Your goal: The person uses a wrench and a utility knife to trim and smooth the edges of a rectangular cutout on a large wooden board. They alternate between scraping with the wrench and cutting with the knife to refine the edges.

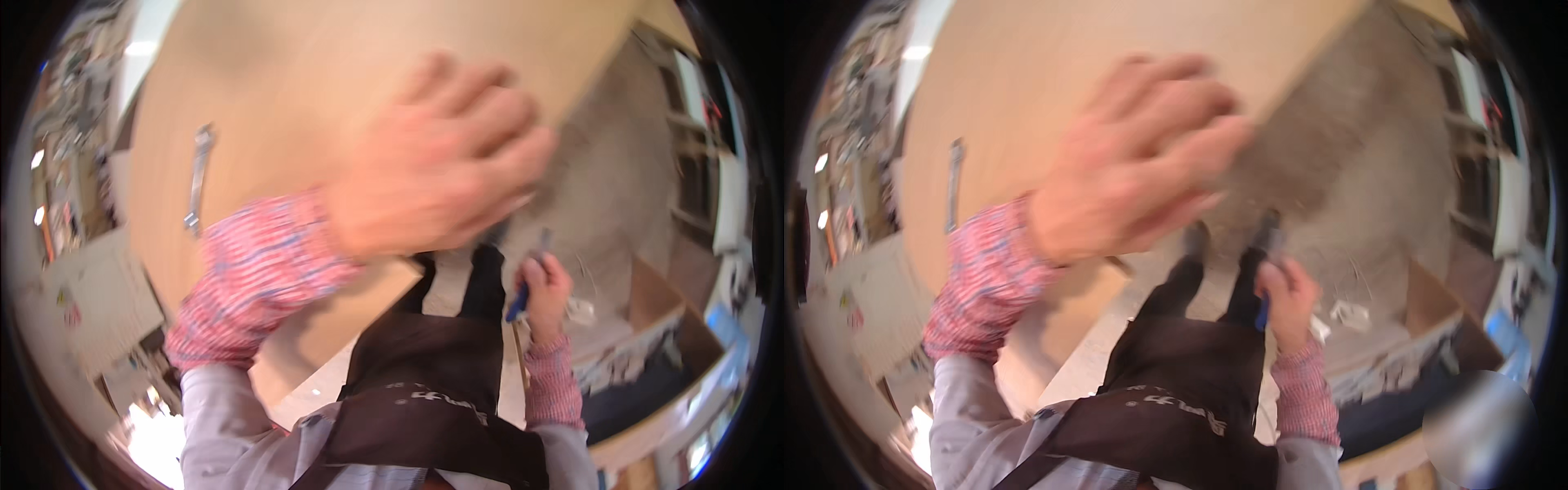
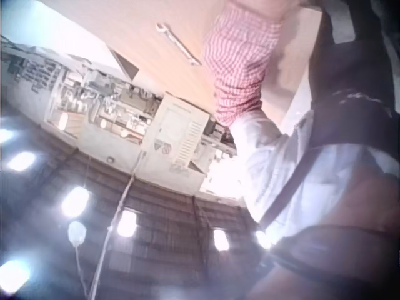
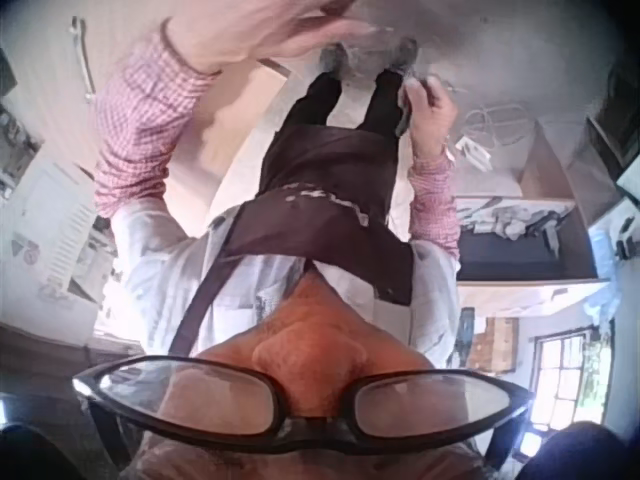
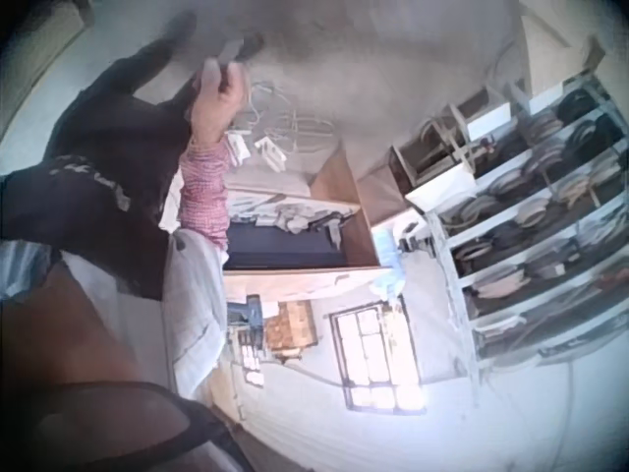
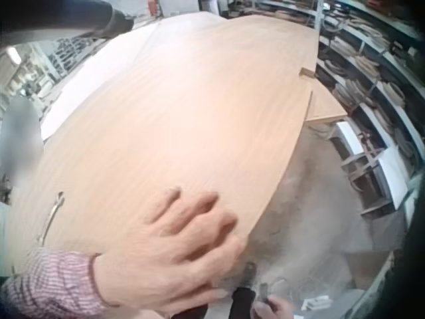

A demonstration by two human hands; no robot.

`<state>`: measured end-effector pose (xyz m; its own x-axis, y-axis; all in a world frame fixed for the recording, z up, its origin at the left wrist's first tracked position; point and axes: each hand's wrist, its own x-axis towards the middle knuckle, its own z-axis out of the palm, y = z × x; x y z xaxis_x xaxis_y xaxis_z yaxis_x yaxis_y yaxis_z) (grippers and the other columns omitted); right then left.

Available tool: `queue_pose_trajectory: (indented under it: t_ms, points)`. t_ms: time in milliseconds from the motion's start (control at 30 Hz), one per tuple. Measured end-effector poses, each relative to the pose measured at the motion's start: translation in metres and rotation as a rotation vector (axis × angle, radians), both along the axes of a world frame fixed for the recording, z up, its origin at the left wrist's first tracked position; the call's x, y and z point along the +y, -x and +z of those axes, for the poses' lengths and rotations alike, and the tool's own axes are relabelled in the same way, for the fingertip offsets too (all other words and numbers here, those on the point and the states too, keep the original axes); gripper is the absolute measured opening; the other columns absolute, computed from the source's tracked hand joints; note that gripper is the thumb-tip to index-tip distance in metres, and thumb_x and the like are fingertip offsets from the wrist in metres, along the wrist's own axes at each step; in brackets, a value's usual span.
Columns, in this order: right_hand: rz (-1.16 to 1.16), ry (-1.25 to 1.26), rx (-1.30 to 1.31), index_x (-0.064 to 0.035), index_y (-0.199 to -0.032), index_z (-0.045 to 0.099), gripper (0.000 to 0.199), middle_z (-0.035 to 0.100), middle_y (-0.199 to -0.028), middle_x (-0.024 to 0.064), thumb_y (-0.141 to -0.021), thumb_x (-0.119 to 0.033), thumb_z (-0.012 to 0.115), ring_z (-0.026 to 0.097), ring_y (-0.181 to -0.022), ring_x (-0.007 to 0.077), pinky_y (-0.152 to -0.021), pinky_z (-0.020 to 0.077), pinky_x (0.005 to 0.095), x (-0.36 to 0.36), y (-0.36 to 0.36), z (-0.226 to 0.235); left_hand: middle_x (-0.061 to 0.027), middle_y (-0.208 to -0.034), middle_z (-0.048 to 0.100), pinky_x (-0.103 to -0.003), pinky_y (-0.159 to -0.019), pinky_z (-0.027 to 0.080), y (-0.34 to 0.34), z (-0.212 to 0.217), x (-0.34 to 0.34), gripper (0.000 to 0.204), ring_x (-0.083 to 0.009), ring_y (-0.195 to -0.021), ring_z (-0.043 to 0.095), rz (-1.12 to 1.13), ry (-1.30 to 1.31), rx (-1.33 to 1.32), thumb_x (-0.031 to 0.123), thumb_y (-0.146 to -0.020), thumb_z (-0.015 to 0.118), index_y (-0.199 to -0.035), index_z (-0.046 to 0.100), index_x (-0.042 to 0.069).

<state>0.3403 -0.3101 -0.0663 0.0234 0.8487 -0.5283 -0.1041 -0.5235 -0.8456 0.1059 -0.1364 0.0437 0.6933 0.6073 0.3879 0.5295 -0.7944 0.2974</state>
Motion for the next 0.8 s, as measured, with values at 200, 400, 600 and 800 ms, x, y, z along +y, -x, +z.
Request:
queue_pose_trajectory:
  t_ms: [200,400,600,800]
  points:
    - [-0.310,-0.105,0.065,-0.0032,-0.097,0.058,0.014,0.053,-0.072,0.0013,-0.103,-0.016,0.054,0.051,-0.059,0.0094,-0.050,0.0409,0.0211,0.031,0.008,0.043,-0.0166,-0.114,0.059,-0.045,-0.093,0.048,0.012,0.018,0.001,0.045,-0.0334,-0.109,0.059,0.148,-0.030,-0.215,0.019,-0.077,0.072,-0.119,0.062,0.007]
    - [0.353,-0.685,-0.543,0.0015,-0.099,0.064,0.018,0.048,-0.068,-0.0003,-0.100,-0.016,0.059,0.043,-0.064,0.0077,-0.058,0.0370,0.0247,0.159,0.040,0.116,-0.0243,-0.131,0.057,-0.045,-0.100,0.048,0.172,0.026,-0.069,0.047,-0.0436,-0.114,0.059,0.870,0.013,0.192,0.015,-0.083,0.068,-0.128,0.061,0.002]
    - [0.844,-1.166,-1.073,-0.0054,-0.092,0.065,0.027,0.066,-0.085,0.0192,-0.098,-0.032,0.060,0.065,-0.079,0.0374,-0.074,0.0510,0.0495,0.315,0.117,0.098,-0.0194,-0.103,0.062,-0.046,-0.082,0.050,0.220,0.019,-0.072,0.035,-0.0399,-0.096,0.062,0.879,0.371,0.411,-0.007,-0.079,0.058,-0.112,0.058,0.002]
    - [0.899,-1.310,-1.066,-0.0026,-0.095,0.065,0.026,0.067,-0.088,0.0206,-0.095,-0.028,0.061,0.066,-0.086,0.0387,-0.078,0.0536,0.0448,0.361,0.159,0.068,-0.0201,-0.088,0.057,-0.043,-0.069,0.046,0.223,-0.002,-0.092,0.022,-0.0388,-0.077,0.056,0.833,0.430,0.334,-0.004,-0.085,0.054,-0.106,0.058,0.000]
